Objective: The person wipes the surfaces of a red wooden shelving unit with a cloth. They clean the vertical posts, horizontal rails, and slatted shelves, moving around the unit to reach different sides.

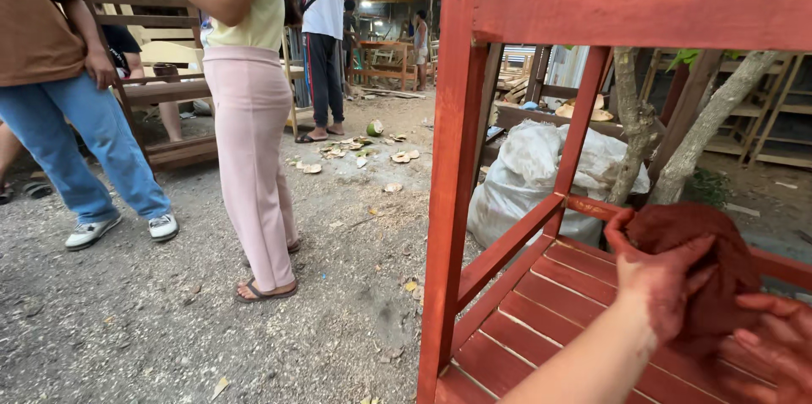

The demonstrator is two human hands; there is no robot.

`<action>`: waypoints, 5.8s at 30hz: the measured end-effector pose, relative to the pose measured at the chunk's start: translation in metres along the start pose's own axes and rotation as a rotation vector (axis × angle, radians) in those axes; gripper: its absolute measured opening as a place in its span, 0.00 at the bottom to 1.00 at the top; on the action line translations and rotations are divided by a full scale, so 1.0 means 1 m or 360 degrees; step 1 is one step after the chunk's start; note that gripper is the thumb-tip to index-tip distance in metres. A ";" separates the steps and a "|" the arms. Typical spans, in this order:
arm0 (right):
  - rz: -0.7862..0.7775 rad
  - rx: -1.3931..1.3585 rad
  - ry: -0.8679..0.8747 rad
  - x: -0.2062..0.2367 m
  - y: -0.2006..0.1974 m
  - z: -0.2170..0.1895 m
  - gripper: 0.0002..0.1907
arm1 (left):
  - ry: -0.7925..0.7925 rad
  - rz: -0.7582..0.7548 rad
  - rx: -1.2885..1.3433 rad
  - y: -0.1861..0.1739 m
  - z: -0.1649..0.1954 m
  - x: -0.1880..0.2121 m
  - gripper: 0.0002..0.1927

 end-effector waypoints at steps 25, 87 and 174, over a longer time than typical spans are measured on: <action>0.0184 -0.0495 0.0106 0.059 0.049 -0.080 0.22 | -0.0078 -0.0488 -0.0078 0.016 -0.083 0.005 0.47; 0.0365 -0.0912 0.0096 0.098 0.049 -0.155 0.38 | -0.1105 -0.0466 -0.0602 0.049 -0.053 0.050 0.42; 0.0589 0.3320 -0.0142 0.032 -0.243 -0.127 0.29 | -0.0306 -0.0183 -0.3232 -0.045 0.019 0.013 0.20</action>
Point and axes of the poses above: each hand's wrist, its own x-axis away from the middle knuckle, its own y-axis out of the palm, z = x × y, the point moved 6 cm from there along -x, towards the middle knuckle, and after that the axes turned 5 degrees about -x, right-handed, at the moved point
